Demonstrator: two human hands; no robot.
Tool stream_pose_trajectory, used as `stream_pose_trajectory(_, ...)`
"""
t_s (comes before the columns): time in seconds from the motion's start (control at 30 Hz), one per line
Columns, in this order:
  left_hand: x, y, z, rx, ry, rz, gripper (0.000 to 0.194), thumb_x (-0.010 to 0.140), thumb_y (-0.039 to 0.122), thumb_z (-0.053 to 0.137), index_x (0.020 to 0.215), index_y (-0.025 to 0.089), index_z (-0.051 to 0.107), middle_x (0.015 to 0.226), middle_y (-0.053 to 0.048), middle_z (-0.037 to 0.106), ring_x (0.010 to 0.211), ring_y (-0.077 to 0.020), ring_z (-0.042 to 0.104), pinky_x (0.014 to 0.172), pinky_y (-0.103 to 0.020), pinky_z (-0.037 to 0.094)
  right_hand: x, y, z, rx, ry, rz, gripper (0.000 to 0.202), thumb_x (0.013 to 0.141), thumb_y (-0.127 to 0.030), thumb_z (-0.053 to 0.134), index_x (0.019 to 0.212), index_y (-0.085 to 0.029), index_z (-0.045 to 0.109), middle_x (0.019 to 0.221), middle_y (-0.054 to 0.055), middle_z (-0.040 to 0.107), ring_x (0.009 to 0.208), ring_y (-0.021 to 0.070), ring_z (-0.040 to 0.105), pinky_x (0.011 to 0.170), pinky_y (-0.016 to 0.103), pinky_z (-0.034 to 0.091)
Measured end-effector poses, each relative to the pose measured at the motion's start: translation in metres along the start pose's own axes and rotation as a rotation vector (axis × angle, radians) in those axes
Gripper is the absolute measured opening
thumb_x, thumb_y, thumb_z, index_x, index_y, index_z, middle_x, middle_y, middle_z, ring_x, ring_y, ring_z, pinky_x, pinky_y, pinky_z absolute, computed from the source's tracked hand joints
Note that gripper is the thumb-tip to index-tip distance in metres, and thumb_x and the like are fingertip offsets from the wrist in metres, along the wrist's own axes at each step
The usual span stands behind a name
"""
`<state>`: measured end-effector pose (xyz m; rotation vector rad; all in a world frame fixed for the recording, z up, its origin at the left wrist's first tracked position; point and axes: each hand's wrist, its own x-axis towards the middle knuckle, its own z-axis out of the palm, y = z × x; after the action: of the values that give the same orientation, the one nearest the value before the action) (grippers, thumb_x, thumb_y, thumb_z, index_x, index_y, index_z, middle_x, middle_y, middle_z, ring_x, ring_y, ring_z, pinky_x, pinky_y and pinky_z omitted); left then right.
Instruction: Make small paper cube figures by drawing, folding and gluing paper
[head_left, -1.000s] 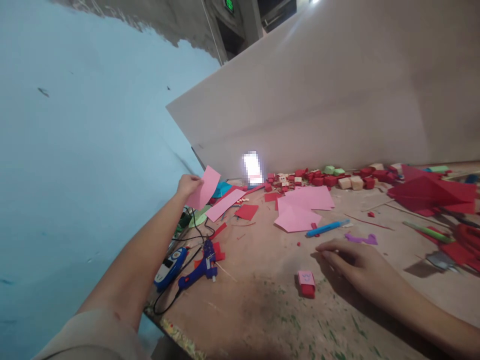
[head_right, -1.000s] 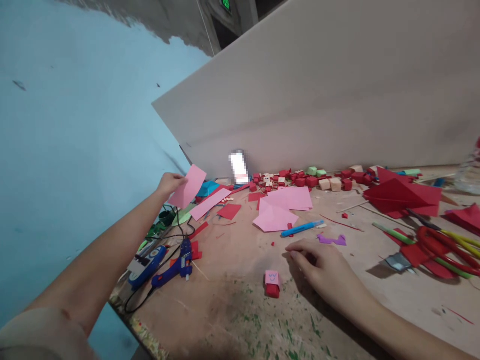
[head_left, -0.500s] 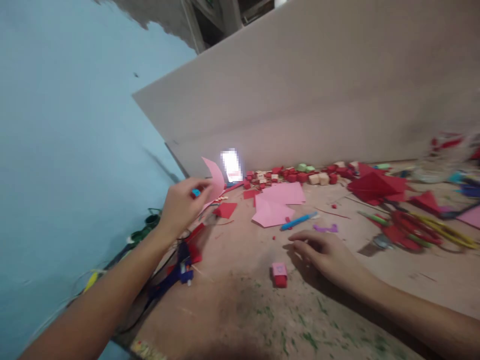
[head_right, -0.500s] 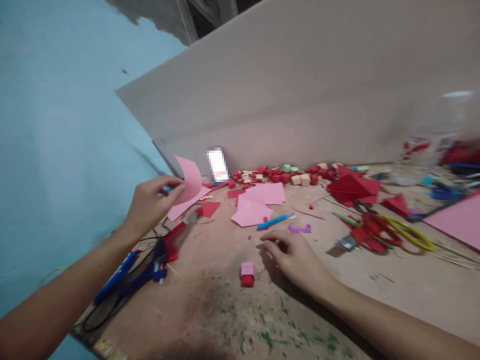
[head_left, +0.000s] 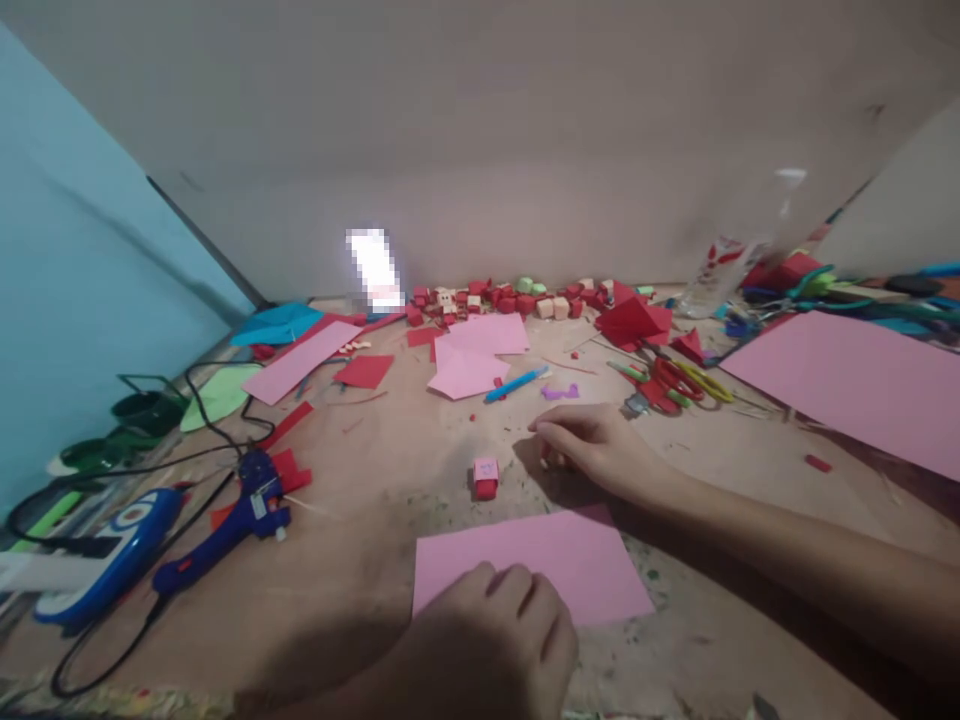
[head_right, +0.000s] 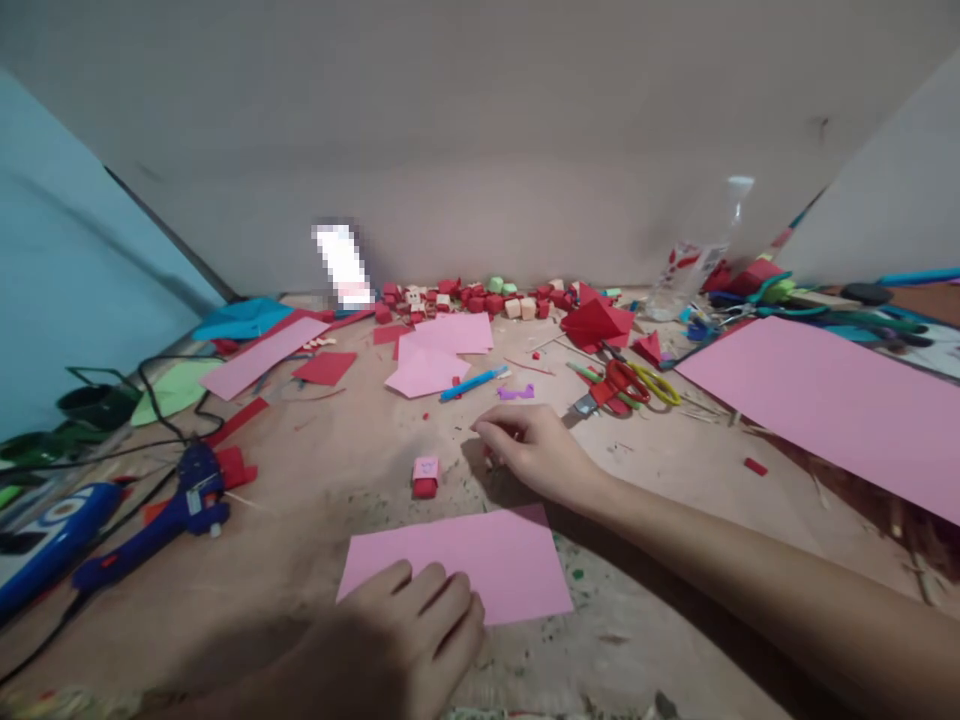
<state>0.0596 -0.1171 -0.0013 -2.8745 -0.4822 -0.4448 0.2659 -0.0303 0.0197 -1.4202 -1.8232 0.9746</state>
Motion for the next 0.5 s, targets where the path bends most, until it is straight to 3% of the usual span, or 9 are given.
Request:
stream_pose_trajectory(0.13,-0.005,-0.009,-0.015,-0.086,-0.107,-0.014,0.008,0.091,0.022,0.061,0.087,0.017,0.063,0.077,-0.004,0.062,0.064,-0.0208,0.058,0.047,-0.035,0.039,-0.025,-0.008,-0.017,-0.111,-0.134,-0.023,0.022,0.093,-0.03,0.058,0.091,-0.019,0.077,0.091,0.006,0.077,0.082,0.0203,0.068,0.074,0.03,0.051)
stream_pose_trajectory(0.23,-0.012,-0.017,-0.02,-0.136,-0.158,-0.098,0.013,0.093,0.03,0.063,0.089,0.018,0.063,0.085,-0.004,0.066,0.072,-0.0225,0.061,0.053,-0.037,0.043,-0.046,-0.006,-0.021,-0.338,-0.19,-0.171,0.023,0.096,-0.031,0.056,0.104,-0.024,0.076,0.105,0.006,0.076,0.097,0.0229,0.07,0.085,0.034,0.054)
stream_pose_trajectory(0.3,-0.019,-0.023,-0.024,-0.186,-0.199,-0.183,0.022,0.095,0.038,0.063,0.101,0.017,0.063,0.105,-0.008,0.069,0.089,-0.0246,0.064,0.066,-0.038,0.049,-0.059,0.002,-0.02,-0.438,-0.151,-0.211,0.024,0.093,-0.04,0.062,0.11,-0.03,0.075,0.115,0.006,0.075,0.106,0.0284,0.069,0.09,0.041,0.055)
stream_pose_trajectory(0.4,-0.03,-0.03,-0.033,-0.249,-0.232,-0.322,0.047,0.098,0.053,0.053,0.128,0.017,0.056,0.141,-0.013,0.058,0.122,-0.0283,0.056,0.091,-0.042,0.049,-0.068,0.025,-0.012,-0.493,-0.072,-0.223,0.044,0.076,-0.052,0.078,0.118,-0.041,0.074,0.12,0.008,0.074,0.109,0.0389,0.067,0.089,0.054,0.055)
stream_pose_trajectory(0.5,-0.039,-0.035,-0.04,-0.251,-0.211,-0.383,0.062,0.101,0.062,0.036,0.138,0.015,0.049,0.148,-0.014,0.053,0.134,-0.0275,0.048,0.101,-0.042,0.044,-0.063,0.046,-0.002,-0.441,0.07,-0.203,0.054,0.058,-0.047,0.089,0.11,-0.052,0.075,0.114,0.01,0.075,0.104,0.0434,0.068,0.085,0.061,0.052)
